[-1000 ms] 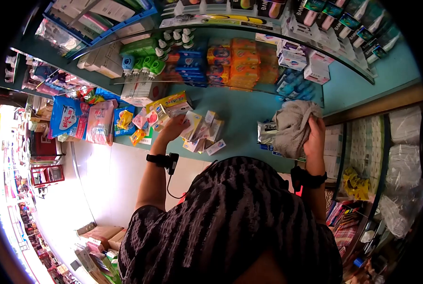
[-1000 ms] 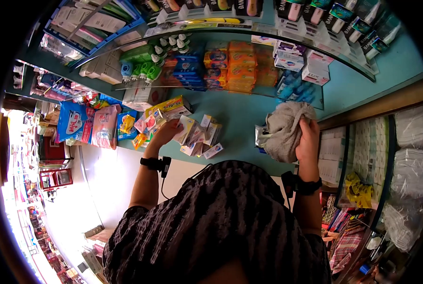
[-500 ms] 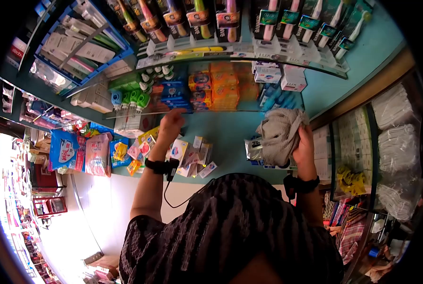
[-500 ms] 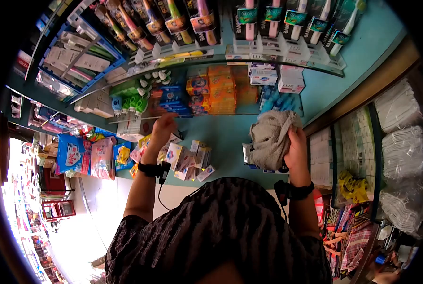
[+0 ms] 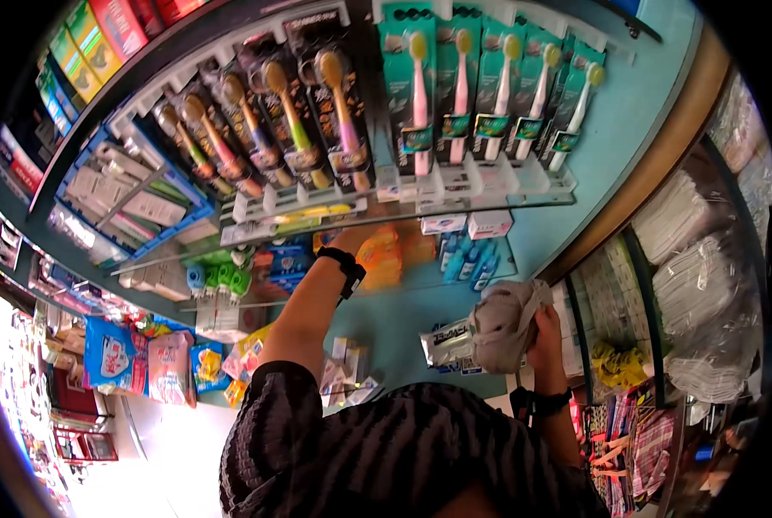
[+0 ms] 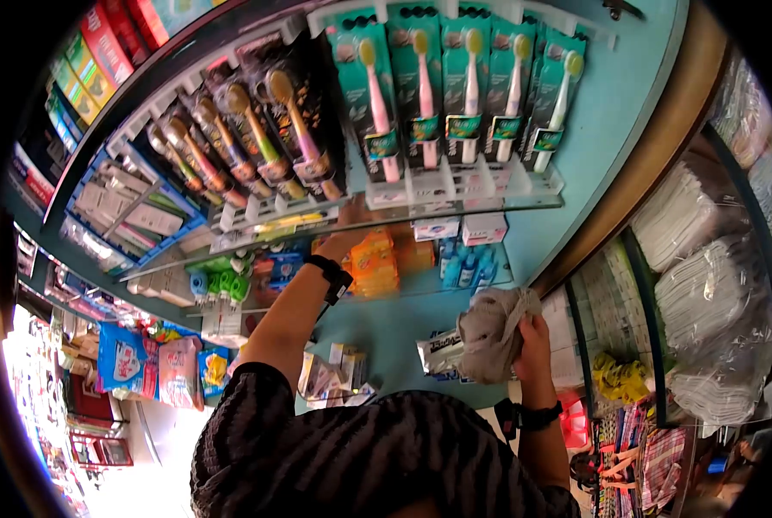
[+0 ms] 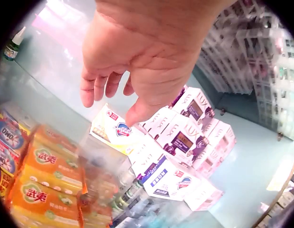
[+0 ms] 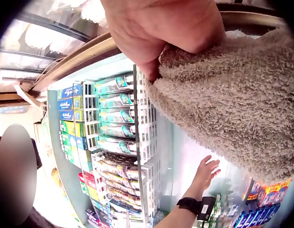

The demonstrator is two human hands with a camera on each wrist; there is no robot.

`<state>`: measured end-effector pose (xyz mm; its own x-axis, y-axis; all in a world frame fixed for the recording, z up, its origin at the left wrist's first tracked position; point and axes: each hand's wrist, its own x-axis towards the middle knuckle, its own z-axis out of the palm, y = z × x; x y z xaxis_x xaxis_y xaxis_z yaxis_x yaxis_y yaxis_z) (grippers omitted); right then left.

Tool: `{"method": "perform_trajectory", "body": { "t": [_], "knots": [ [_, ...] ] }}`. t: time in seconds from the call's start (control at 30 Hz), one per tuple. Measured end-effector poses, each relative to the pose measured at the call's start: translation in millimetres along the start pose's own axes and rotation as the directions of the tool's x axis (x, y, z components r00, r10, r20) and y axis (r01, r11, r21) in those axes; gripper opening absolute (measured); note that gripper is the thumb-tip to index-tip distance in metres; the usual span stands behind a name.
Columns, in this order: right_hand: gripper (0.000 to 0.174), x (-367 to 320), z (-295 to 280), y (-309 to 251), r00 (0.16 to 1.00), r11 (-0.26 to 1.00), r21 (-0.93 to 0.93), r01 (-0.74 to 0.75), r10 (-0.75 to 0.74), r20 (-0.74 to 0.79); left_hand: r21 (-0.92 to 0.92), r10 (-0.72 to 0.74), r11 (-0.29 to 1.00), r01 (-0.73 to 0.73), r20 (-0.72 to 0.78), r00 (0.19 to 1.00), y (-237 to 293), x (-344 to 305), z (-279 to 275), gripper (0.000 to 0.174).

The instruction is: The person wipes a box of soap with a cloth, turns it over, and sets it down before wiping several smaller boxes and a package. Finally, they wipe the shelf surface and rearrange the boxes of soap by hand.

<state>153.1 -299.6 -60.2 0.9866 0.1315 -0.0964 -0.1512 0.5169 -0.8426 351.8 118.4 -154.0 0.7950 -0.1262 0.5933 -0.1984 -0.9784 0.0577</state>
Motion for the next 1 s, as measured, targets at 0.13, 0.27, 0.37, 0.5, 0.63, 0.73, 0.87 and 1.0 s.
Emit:
{"method": "perform_trajectory", "body": {
  "t": [0.13,0.27,0.37,0.5,0.63,0.73,0.87,1.0],
  "knots": [
    [0.038,-0.4,-20.5,4.0,0.995,1.0,0.023,0.0,0.002,-0.097,0.013,-0.084,0.996,0.083,0.204,0.975,-3.7,27.7,9.6,0.054],
    [0.036,-3.4,-29.9,1.6,0.989,0.998,0.039,0.039,-0.033,-0.144,0.009,-0.168,0.984,0.177,0.374,0.912,-5.9,51.4,16.9,0.057],
    [0.035,-5.0,-29.8,-0.4,0.986,0.998,0.047,0.046,-0.038,-0.165,0.009,-0.195,0.977,0.213,0.439,0.877,-7.5,62.2,20.3,0.058],
    [0.032,-6.1,-36.7,5.8,0.979,0.999,0.021,0.039,-0.034,-0.202,-0.009,-0.2,0.972,0.234,0.485,0.851,-6.1,68.8,21.1,0.061],
    [0.031,-6.2,-26.4,3.3,0.983,0.999,0.052,0.011,-0.001,-0.184,-0.037,-0.197,0.968,0.25,0.513,0.836,-6.7,71.3,18.8,0.064],
    [0.031,-4.1,-20.3,2.8,0.986,0.998,0.064,0.018,-0.007,-0.166,-0.074,-0.19,0.962,0.265,0.518,0.834,-4.8,73.0,18.3,0.066],
    [0.032,-5.1,-20.0,5.5,0.987,0.998,0.063,0.03,-0.02,-0.162,-0.091,-0.192,0.954,0.287,0.551,0.812,-8.1,65.7,12.4,0.068],
    [0.035,-13.8,-23.3,5.2,0.989,0.999,0.037,0.013,-0.008,-0.15,-0.159,-0.169,0.937,0.31,0.571,0.804,-9.4,48.6,0.7,0.071]
  ]
}}
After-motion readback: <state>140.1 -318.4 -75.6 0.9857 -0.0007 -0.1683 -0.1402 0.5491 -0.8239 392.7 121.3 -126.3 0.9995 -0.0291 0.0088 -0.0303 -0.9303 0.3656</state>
